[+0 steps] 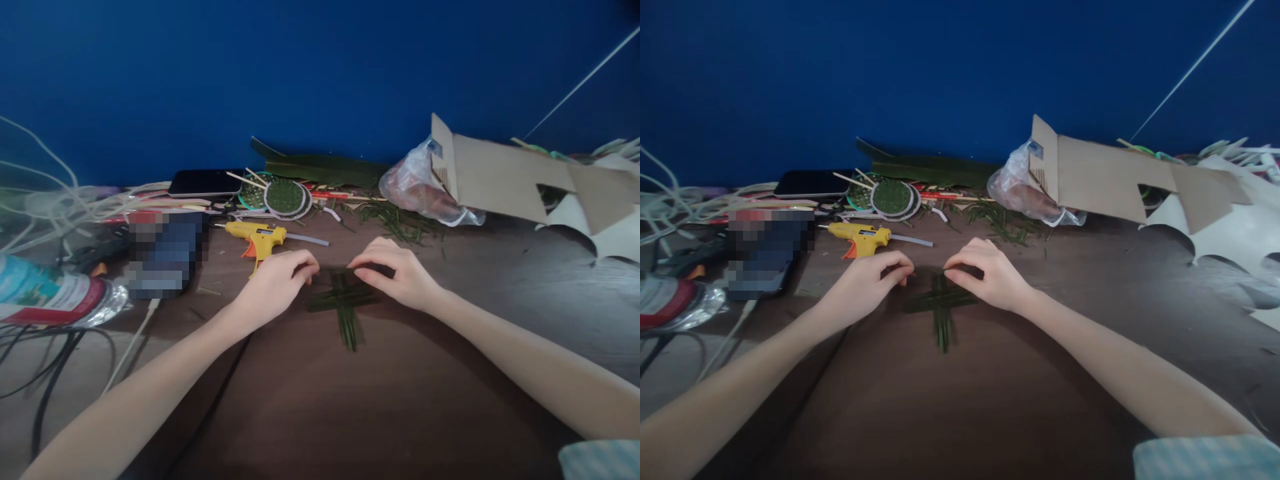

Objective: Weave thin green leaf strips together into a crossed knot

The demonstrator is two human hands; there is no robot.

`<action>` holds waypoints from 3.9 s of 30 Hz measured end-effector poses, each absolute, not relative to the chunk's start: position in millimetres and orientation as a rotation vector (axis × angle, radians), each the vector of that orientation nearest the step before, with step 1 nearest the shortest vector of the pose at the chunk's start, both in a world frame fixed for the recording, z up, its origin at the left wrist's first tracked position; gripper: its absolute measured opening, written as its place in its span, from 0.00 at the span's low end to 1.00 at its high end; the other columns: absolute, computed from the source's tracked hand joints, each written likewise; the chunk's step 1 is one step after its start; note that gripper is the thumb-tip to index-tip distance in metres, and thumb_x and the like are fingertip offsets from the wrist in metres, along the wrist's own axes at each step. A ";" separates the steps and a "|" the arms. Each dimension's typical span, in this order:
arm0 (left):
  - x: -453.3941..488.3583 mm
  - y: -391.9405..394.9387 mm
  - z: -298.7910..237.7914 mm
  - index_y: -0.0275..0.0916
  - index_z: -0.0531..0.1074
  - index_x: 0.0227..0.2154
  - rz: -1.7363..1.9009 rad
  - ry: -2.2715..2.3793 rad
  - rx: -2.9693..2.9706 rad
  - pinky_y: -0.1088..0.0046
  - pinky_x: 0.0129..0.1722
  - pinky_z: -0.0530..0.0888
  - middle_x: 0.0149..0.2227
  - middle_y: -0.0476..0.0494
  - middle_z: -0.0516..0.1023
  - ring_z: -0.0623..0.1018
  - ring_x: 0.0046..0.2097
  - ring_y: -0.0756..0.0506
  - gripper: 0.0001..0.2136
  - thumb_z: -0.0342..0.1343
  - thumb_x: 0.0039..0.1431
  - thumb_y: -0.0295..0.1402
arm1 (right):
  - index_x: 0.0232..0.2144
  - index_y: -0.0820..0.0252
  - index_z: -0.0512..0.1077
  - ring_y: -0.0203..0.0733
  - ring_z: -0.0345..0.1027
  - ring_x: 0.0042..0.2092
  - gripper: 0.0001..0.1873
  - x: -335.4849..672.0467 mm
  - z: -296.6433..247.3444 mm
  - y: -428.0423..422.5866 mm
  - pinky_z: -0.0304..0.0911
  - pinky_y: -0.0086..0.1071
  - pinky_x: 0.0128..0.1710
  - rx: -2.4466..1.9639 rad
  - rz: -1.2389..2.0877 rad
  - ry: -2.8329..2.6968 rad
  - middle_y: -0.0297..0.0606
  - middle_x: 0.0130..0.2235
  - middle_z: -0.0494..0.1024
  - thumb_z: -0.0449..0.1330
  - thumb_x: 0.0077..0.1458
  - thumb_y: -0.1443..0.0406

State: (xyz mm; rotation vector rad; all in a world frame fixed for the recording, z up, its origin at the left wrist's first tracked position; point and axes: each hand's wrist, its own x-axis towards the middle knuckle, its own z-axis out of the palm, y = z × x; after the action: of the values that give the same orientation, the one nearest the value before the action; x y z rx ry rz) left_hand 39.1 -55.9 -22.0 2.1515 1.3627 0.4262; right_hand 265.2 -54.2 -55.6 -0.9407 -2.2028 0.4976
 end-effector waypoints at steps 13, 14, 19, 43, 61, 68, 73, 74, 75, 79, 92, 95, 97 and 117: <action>39.6 -57.0 -21.9 0.39 0.70 0.31 0.499 1.189 2.402 0.70 0.41 0.66 0.33 0.48 0.74 0.72 0.38 0.47 0.06 0.48 0.57 0.29 | 0.26 0.58 0.71 0.38 0.65 0.30 0.07 269.7 -64.3 -49.6 0.59 0.32 0.32 -1.273 0.530 -1.851 0.33 0.24 0.72 0.55 0.54 0.65; 40.0 -58.1 -21.8 0.39 0.71 0.31 0.464 1.083 2.466 0.69 0.43 0.66 0.34 0.48 0.74 0.71 0.40 0.47 0.06 0.48 0.57 0.29 | 0.25 0.58 0.71 0.38 0.65 0.30 0.07 270.6 -64.9 -49.0 0.59 0.32 0.32 -1.284 0.538 -1.834 0.33 0.24 0.72 0.55 0.54 0.65; 40.6 -66.2 -21.7 0.41 0.73 0.22 0.284 0.701 2.614 0.66 0.51 0.59 0.37 0.49 0.73 0.68 0.45 0.47 0.09 0.52 0.56 0.31 | 0.24 0.58 0.71 0.37 0.65 0.30 0.08 271.4 -64.7 -48.5 0.58 0.31 0.30 -1.288 0.567 -1.801 0.32 0.23 0.72 0.55 0.53 0.65; 53.2 -83.6 -35.3 0.37 0.65 0.33 0.411 1.256 2.441 0.66 0.38 0.67 0.33 0.44 0.71 0.70 0.37 0.45 0.09 0.40 0.61 0.30 | 0.26 0.57 0.72 0.38 0.66 0.30 0.08 274.7 -66.6 -46.5 0.60 0.33 0.31 -1.344 0.579 -1.670 0.33 0.24 0.73 0.54 0.54 0.63; 53.4 -85.1 -36.3 0.39 0.69 0.32 0.470 1.127 2.417 0.68 0.41 0.66 0.35 0.47 0.74 0.70 0.39 0.46 0.08 0.44 0.60 0.27 | 0.30 0.59 0.66 0.35 0.68 0.24 0.07 275.1 -64.4 -56.3 0.61 0.29 0.28 -1.259 0.775 -1.842 0.31 0.20 0.72 0.52 0.57 0.62; 51.8 -84.2 -45.9 0.37 0.70 0.35 0.481 1.142 2.599 0.66 0.42 0.65 0.39 0.45 0.75 0.70 0.42 0.44 0.08 0.46 0.61 0.28 | 0.32 0.58 0.67 0.37 0.72 0.30 0.06 272.9 -64.4 -55.2 0.64 0.30 0.32 -1.214 0.817 -1.895 0.34 0.26 0.77 0.53 0.57 0.62; 49.5 -83.1 -53.5 0.37 0.70 0.38 0.557 1.092 2.673 0.66 0.43 0.66 0.41 0.46 0.76 0.71 0.44 0.45 0.07 0.47 0.61 0.28 | 0.30 0.59 0.66 0.34 0.69 0.25 0.06 273.3 -60.8 -58.7 0.62 0.28 0.27 -1.193 0.753 -1.900 0.31 0.21 0.73 0.52 0.57 0.63; 49.2 -83.0 -54.3 0.37 0.70 0.38 0.575 1.056 2.694 0.67 0.44 0.66 0.41 0.46 0.76 0.71 0.44 0.45 0.08 0.47 0.61 0.28 | 0.30 0.59 0.66 0.34 0.68 0.23 0.06 273.7 -60.0 -59.9 0.60 0.27 0.26 -1.186 0.747 -1.907 0.30 0.20 0.72 0.52 0.57 0.63; 49.0 -83.1 -54.8 0.37 0.70 0.39 0.585 1.007 2.719 0.67 0.45 0.65 0.41 0.46 0.76 0.71 0.45 0.46 0.08 0.47 0.61 0.28 | 0.30 0.59 0.66 0.33 0.67 0.22 0.06 274.1 -59.5 -61.1 0.60 0.27 0.25 -1.174 0.753 -1.921 0.30 0.20 0.72 0.51 0.57 0.63; 49.7 -85.2 -54.3 0.37 0.70 0.41 0.556 0.865 2.806 0.68 0.46 0.66 0.42 0.46 0.76 0.72 0.45 0.47 0.09 0.46 0.62 0.28 | 0.31 0.58 0.65 0.34 0.69 0.25 0.06 274.5 -59.9 -62.9 0.61 0.28 0.28 -1.113 0.814 -2.023 0.31 0.22 0.75 0.50 0.58 0.64; 50.3 -90.3 -52.5 0.37 0.72 0.41 0.562 0.857 2.972 0.67 0.44 0.69 0.42 0.44 0.76 0.73 0.43 0.45 0.10 0.47 0.61 0.31 | 0.30 0.57 0.64 0.35 0.69 0.29 0.05 278.1 -58.6 -65.3 0.60 0.29 0.32 -0.999 0.670 -2.167 0.33 0.27 0.77 0.49 0.58 0.67; 47.4 -86.1 -51.2 0.38 0.72 0.42 0.507 0.805 3.015 0.66 0.44 0.69 0.44 0.43 0.75 0.74 0.43 0.45 0.11 0.47 0.62 0.32 | 0.30 0.57 0.63 0.35 0.69 0.30 0.06 278.5 -58.3 -64.9 0.60 0.30 0.33 -0.985 0.658 -2.214 0.34 0.28 0.77 0.49 0.58 0.67; 45.3 -82.6 -50.4 0.38 0.72 0.43 0.451 0.739 3.050 0.66 0.44 0.69 0.45 0.43 0.75 0.74 0.42 0.45 0.12 0.46 0.62 0.32 | 0.30 0.57 0.63 0.36 0.68 0.31 0.06 278.8 -57.6 -64.5 0.60 0.30 0.33 -0.993 0.668 -2.218 0.34 0.27 0.78 0.49 0.58 0.67; 42.4 -76.2 -46.3 0.39 0.69 0.48 0.359 0.663 3.046 0.65 0.43 0.70 0.45 0.42 0.75 0.73 0.42 0.44 0.14 0.45 0.63 0.35 | 0.28 0.59 0.67 0.34 0.66 0.28 0.09 277.7 -54.3 -65.4 0.60 0.29 0.32 -0.884 0.579 -2.236 0.34 0.27 0.77 0.49 0.57 0.70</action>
State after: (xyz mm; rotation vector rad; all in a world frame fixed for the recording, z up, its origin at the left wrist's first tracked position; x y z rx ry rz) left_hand 42.4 -76.2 -46.3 3.0461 0.6629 0.3591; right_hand 277.7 -65.4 -54.3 -0.8839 -2.2360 0.5793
